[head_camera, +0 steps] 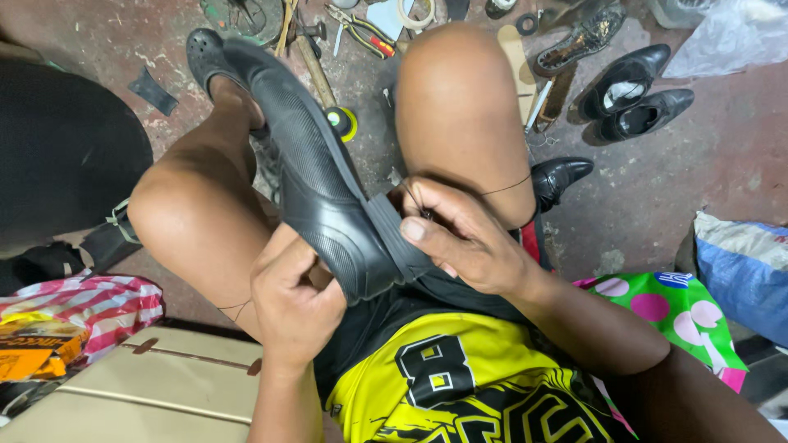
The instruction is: The person sits on the floor and sews the sole of a black shoe using a needle and thread. They repeatedly push the needle through the shoe's sole and pull the thread tight to secure the stitching.
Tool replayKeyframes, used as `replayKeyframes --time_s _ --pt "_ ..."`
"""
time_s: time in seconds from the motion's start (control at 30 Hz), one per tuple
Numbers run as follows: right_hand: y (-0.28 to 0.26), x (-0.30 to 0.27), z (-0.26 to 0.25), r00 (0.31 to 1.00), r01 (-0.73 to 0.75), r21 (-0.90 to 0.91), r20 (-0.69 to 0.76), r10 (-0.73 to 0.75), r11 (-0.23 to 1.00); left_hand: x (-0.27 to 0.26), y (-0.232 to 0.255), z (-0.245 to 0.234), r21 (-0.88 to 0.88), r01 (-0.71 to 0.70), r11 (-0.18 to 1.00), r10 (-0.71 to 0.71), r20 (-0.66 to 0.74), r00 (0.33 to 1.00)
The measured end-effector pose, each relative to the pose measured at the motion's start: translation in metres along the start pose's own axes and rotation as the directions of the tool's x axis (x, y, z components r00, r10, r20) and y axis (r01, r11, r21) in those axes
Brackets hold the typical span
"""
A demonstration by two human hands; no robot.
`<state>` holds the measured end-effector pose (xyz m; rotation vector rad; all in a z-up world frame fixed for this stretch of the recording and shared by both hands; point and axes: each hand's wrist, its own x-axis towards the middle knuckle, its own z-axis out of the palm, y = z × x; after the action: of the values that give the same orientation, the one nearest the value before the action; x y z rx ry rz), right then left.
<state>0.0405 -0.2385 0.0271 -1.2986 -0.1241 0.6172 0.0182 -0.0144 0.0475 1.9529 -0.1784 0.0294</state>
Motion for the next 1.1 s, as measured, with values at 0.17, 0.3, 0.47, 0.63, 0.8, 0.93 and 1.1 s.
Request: replayKeyframes --time_s 0.17,0.3,0.47,0.63,0.8,0.93,1.1 --pt "0.001 -0.002 -0.004 0.988 0.153 -0.136 0.006 -0.153 0.979 -0.008 -0.008 0.012 -0.271 0.360 0.893 -0.378 -0.016 0.926" --pt "0.002 -0.004 -0.005 0.972 0.235 -0.183 0.011 -0.237 0.955 -0.007 -0.010 0.013 -0.313 0.245 0.917 -0.244 0.045 0.969" --pt "0.003 -0.006 -0.005 0.965 0.260 -0.169 0.022 -0.260 0.951 -0.007 -0.013 0.013 -0.386 0.236 0.892 -0.212 0.105 0.972" --pt "0.004 -0.007 -0.007 0.966 0.258 -0.193 0.018 -0.259 0.947 -0.006 -0.008 0.020 -0.557 0.271 0.785 -0.269 0.087 0.959" --pt "0.004 -0.010 -0.008 0.971 0.233 -0.215 0.000 -0.239 0.948 -0.009 -0.013 0.023 -0.379 0.159 0.912 -0.152 0.047 0.987" --pt "0.003 -0.010 -0.007 0.954 0.296 -0.214 0.013 -0.300 0.931 -0.010 -0.018 0.022 -0.385 0.166 0.908 -0.147 0.078 0.986" --pt "0.007 -0.008 -0.006 0.939 0.338 -0.251 0.033 -0.341 0.907 -0.010 -0.019 0.021 -0.408 0.205 0.890 -0.185 0.088 0.979"
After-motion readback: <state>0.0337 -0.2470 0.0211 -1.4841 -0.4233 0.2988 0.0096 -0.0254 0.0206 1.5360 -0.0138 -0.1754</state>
